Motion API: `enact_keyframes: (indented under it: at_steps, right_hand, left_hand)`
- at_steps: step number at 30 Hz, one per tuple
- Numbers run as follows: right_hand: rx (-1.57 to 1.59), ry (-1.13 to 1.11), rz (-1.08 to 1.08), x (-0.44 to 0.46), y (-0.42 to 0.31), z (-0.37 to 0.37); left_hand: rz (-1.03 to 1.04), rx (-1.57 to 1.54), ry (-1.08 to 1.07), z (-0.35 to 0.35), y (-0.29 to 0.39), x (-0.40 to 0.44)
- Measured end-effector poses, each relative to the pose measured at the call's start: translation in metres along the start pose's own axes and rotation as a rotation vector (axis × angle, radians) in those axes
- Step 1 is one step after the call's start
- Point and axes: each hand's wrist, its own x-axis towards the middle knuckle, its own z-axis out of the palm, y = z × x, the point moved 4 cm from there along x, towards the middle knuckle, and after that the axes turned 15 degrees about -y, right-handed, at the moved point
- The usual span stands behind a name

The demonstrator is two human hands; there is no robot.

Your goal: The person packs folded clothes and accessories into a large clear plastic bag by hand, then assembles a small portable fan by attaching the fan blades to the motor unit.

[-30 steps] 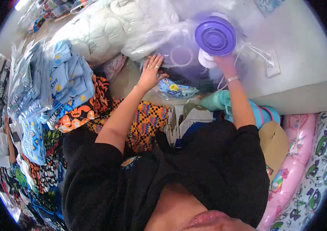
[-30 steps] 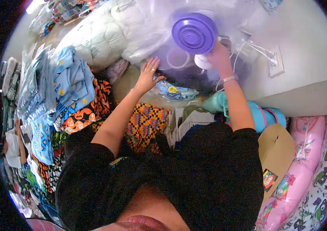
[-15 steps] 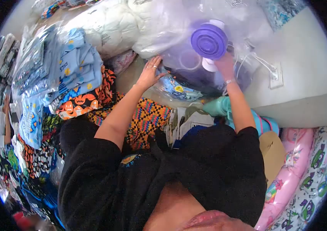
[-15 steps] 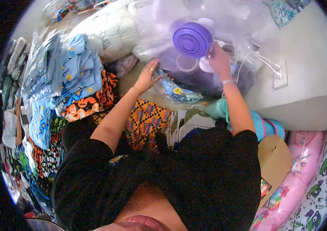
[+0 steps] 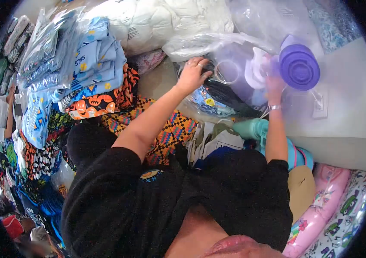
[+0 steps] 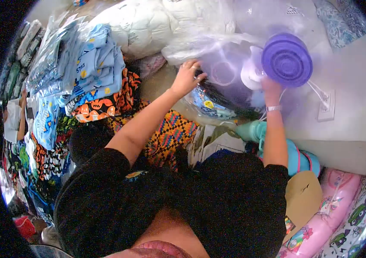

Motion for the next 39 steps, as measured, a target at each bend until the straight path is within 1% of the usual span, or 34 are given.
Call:
enact_keyframes:
  at_steps: [1,3,4,5,6,7,8,9,10,11,12,13,14,15,16,17,18,19,20,21,22,23,24,25,27,28,30,31,32,34,35,37,38,39]
  right_hand:
    - [-0.101,-0.004,0.043,-0.001,0.005,0.004]
    - [-0.014,0.192,-0.205,-0.011,0.007,0.002]
    - [-0.02,0.187,-0.205,-0.013,-0.004,-0.014]
    - [0.148,0.111,-0.113,-0.015,-0.011,-0.027]
    - [0.23,0.073,-0.066,-0.011,-0.024,-0.046]
    - [0.311,0.039,-0.016,-0.008,-0.036,-0.065]
    - [0.566,0.027,0.191,-0.005,-0.039,-0.079]
    - [0.693,0.012,0.296,-0.005,-0.034,-0.079]
    - [0.818,0.01,0.406,-0.006,-0.029,-0.078]
    - [0.686,0.017,0.341,-0.002,-0.019,-0.075]
    - [0.555,0.023,0.275,0.0,-0.013,-0.072]
    - [0.557,0.019,0.277,-0.002,-0.01,-0.07]
    - [0.526,0.086,0.166,-0.003,-0.01,-0.071]
    - [0.492,0.152,0.052,-0.004,-0.01,-0.073]
    - [0.491,0.151,0.051,-0.007,-0.004,-0.066]
    - [0.219,0.126,0.017,-0.009,-0.003,-0.058]
    - [0.081,0.106,0.005,-0.008,-0.007,-0.059]
    - [-0.057,0.094,-0.009,-0.006,-0.017,-0.065]
    - [0.294,0.094,0.078,-0.001,-0.018,-0.073]
    - [0.467,0.086,0.124,-0.001,-0.017,-0.074]
    - [0.639,0.093,0.173,-0.001,-0.016,-0.075]
    - [0.574,0.063,0.211,-0.001,-0.012,-0.069]
    - [0.54,0.049,0.231,-0.001,-0.016,-0.072]
    - [0.506,0.034,0.25,-0.001,-0.02,-0.075]
    - [0.7,0.035,0.173,0.001,-0.035,-0.08]
    - [0.7,0.034,0.171,0.001,-0.037,-0.08]
    - [0.55,0.079,0.109,-0.001,-0.033,-0.071]
    - [0.502,0.096,0.086,-0.003,-0.027,-0.061]
    - [0.008,0.131,-0.005,-0.014,-0.006,-0.024]
    - [-0.485,0.166,-0.091,-0.009,-0.032,-0.035]
    - [-0.037,0.08,-0.022,-0.004,-0.034,-0.055]
    - [0.403,-0.011,0.058,-0.002,-0.046,-0.071]
    - [0.526,0.028,0.172,-0.002,-0.04,-0.069]
    - [0.586,0.048,0.232,-0.001,-0.034,-0.064]
  left_hand:
    - [-0.005,-0.001,0.007,0.0,0.005,0.01]
    - [0.063,0.167,0.096,-0.001,0.019,0.028]
    - [0.063,0.159,0.096,0.0,0.02,0.038]
    - [0.006,0.235,0.155,-0.001,0.02,0.048]
    - [-0.051,0.312,0.216,-0.003,0.015,0.06]
    - [-0.153,0.465,0.226,0.003,-0.008,0.079]
    - [-0.256,0.257,-0.059,-0.008,-0.017,0.092]
    - [-0.356,0.045,-0.345,-0.019,-0.024,0.097]
    - [-0.295,0.087,-0.398,-0.016,-0.044,0.113]
    - [-0.234,0.13,-0.448,-0.012,-0.06,0.125]
    - [-0.235,0.13,-0.452,-0.017,-0.058,0.125]
    - [-0.176,0.134,-0.6,-0.023,-0.049,0.125]
    - [-0.116,0.136,-0.745,-0.028,-0.039,0.122]
    - [-0.088,0.06,-0.862,-0.027,-0.036,0.119]
    - [-0.088,0.059,-0.861,-0.023,-0.038,0.12]
    - [-0.022,-0.026,-0.944,-0.014,-0.037,0.12]
    - [0.047,-0.114,-1.029,-0.006,-0.034,0.12]
    - [0.051,-0.115,-1.033,-0.01,-0.024,0.118]
    - [0.018,-0.153,-0.97,-0.014,-0.015,0.117]
    - [-0.015,-0.191,-0.908,-0.018,-0.009,0.116]
    - [-0.008,-0.195,-0.913,0.002,-0.024,0.122]
    - [0.148,-0.203,-0.856,0.035,-0.048,0.133]
    - [0.301,-0.211,-0.793,0.039,-0.043,0.132]
    - [0.305,-0.214,-0.795,0.045,-0.044,0.133]
    - [0.213,-0.098,-0.72,0.048,-0.042,0.13]
    - [0.211,-0.098,-0.719,0.047,-0.034,0.128]
    - [0.067,0.152,-0.764,0.044,-0.023,0.12]
    - [0.033,0.127,-0.6,0.015,-0.002,0.104]
    - [0.028,0.135,-0.595,0.015,-0.006,0.107]
    - [0.106,0.266,-0.592,0.022,-0.013,0.119]
    - [0.107,0.265,-0.593,0.023,-0.016,0.122]
    - [0.067,0.264,-0.479,0.015,-0.013,0.127]
    - [0.074,0.259,-0.484,0.013,-0.01,0.126]
    - [0.015,0.24,-0.432,0.002,-0.008,0.125]
